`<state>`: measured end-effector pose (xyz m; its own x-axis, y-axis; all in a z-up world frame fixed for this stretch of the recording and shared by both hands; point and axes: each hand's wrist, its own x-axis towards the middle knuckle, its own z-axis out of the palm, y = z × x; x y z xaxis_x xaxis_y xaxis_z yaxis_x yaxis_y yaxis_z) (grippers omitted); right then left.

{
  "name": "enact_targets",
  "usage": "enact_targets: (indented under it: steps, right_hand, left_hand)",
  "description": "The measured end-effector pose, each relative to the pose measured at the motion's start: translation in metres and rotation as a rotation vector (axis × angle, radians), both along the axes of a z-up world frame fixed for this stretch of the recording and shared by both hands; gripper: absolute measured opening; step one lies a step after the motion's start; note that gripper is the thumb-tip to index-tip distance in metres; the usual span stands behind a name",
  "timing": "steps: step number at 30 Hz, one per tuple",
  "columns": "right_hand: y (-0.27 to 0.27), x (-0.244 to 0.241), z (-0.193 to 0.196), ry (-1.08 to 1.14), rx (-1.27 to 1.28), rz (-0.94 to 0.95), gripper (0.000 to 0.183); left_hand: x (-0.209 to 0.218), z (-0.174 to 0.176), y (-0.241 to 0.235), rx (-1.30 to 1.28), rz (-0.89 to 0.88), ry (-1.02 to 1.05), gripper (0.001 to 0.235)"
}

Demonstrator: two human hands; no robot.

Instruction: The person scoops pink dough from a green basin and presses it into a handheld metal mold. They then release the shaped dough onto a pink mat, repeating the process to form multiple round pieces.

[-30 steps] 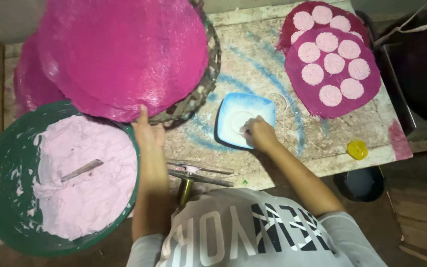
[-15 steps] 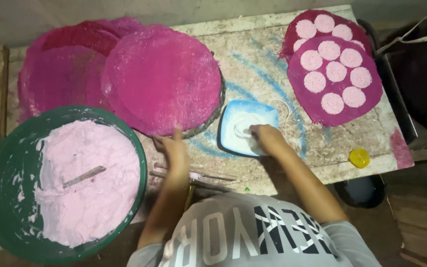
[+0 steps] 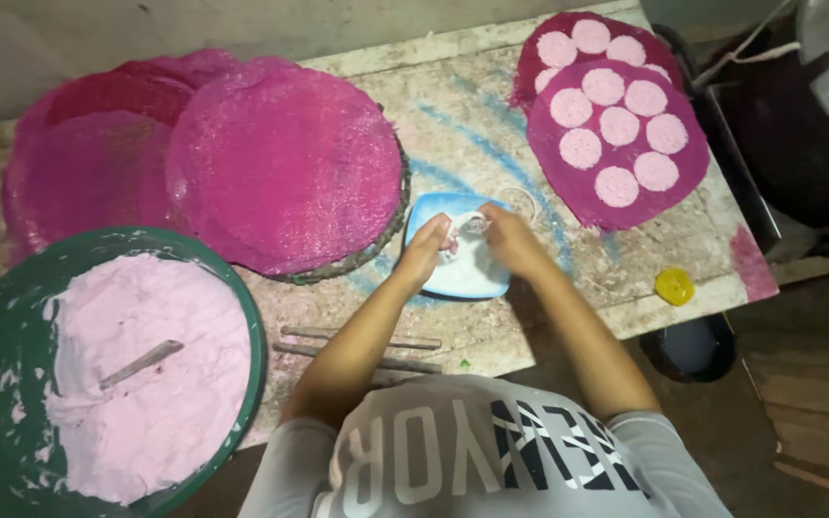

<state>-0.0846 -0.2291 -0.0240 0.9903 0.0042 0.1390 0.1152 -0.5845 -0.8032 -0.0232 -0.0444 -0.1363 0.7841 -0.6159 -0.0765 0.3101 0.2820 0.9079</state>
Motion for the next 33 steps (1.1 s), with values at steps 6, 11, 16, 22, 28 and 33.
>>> enact_targets:
  steps: [6,11,16,22,28,33]
  right_hand:
    - [0.026,0.002,-0.002,-0.142,-0.155,-0.234,0.015]
    - [0.032,0.009,0.002,-0.217,-0.203,-0.252,0.03]
    - [0.033,0.013,-0.003,-0.361,-0.14,-0.232,0.026]
    - [0.035,0.014,0.004,-0.501,-0.24,-0.249,0.031]
    - [0.028,0.009,0.007,-0.228,0.095,-0.368,0.018]
    - [0.023,0.017,0.003,-0.3,-0.268,-0.187,0.023]
  left_hand:
    - [0.001,0.005,-0.004,0.108,0.001,-0.2,0.032]
    - [0.0,0.009,-0.006,-0.027,-0.051,0.02,0.025]
    - [0.001,0.008,-0.006,-0.005,-0.064,-0.15,0.028]
    - [0.005,0.012,-0.009,-0.076,-0.09,0.046,0.024]
    - [-0.009,0.011,-0.011,0.015,-0.044,-0.287,0.029]
    - [-0.005,0.027,-0.009,0.031,-0.074,-0.098,0.031]
